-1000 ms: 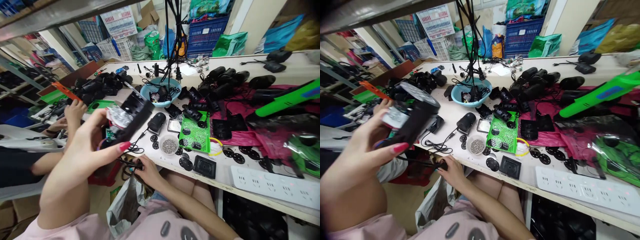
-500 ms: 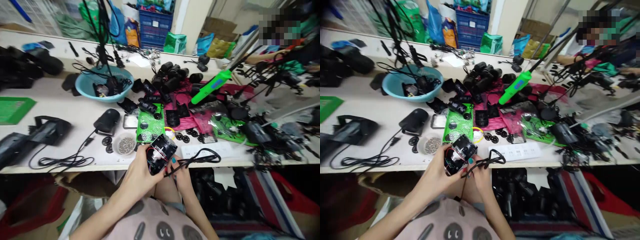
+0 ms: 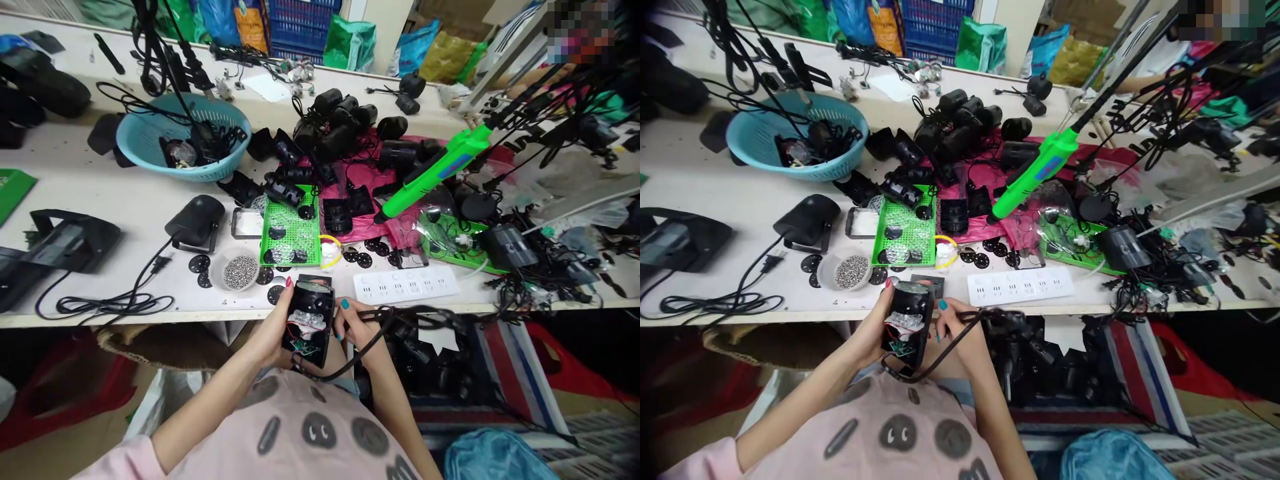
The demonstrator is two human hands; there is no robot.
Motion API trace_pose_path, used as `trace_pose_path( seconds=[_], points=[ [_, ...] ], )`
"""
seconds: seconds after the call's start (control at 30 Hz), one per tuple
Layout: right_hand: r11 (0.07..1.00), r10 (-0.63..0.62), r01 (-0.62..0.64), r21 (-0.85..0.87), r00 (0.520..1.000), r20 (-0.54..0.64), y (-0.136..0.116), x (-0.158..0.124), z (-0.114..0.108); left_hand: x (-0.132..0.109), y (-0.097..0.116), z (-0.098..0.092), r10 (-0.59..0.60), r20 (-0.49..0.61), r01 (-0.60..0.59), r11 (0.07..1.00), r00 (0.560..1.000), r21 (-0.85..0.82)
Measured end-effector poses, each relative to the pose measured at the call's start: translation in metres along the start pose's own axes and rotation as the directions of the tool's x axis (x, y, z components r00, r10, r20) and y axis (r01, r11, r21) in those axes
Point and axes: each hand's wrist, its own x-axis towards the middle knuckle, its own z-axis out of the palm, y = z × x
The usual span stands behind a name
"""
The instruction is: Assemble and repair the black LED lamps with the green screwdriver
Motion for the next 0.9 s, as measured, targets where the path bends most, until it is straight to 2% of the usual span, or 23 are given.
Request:
trace_pose_path(
  seconds=[0.1, 0.2, 0.33, 0.43, 0.53, 0.63, 0.77, 0.9],
  points=[
    [0.998, -0.031, 0.019, -0.067, 0.982, -0.187, 0.007, -0.001, -0.015, -0.005, 0.003, 0.000, -0.027, -0.022, 0.025, 0.996, 0.999, -0.080],
    [0.989, -0.096, 0.047, -0.138, 0.923, -0.373, 0.015, -0.001, -0.043, -0.011, 0.008, -0.008, -0.046, -0.038, 0.041, 0.992, 0.998, -0.120],
    [0.957, -0.217, 0.102, -0.270, 0.871, -0.440, 0.023, 0.008, -0.077, -0.017, 0.005, -0.024, -0.092, -0.038, 0.086, 0.987, 0.995, -0.135],
    [0.916, -0.289, 0.131, -0.380, 0.871, -0.396, 0.025, 0.018, -0.092, -0.020, -0.004, -0.031, -0.079, -0.058, 0.069, 0.984, 0.995, -0.163],
    [0.875, -0.323, 0.151, -0.461, 0.889, -0.323, 0.024, 0.027, -0.098, -0.024, -0.013, -0.032, -0.081, -0.037, 0.071, 0.973, 0.996, -0.220],
    [0.827, -0.351, 0.191, -0.528, 0.910, -0.221, 0.018, 0.031, -0.098, -0.031, -0.018, -0.030, -0.062, -0.024, 0.053, 0.959, 0.998, -0.279],
    [0.767, -0.355, 0.241, -0.595, 0.932, -0.080, 0.010, 0.037, -0.095, -0.042, -0.023, -0.032, -0.011, -0.084, -0.015, 0.950, 0.996, -0.311],
    [0.735, -0.335, 0.249, -0.631, 0.942, -0.018, 0.011, 0.053, -0.092, -0.046, -0.041, -0.050, 0.050, -0.057, -0.067, 0.932, 0.997, -0.355]
  ],
)
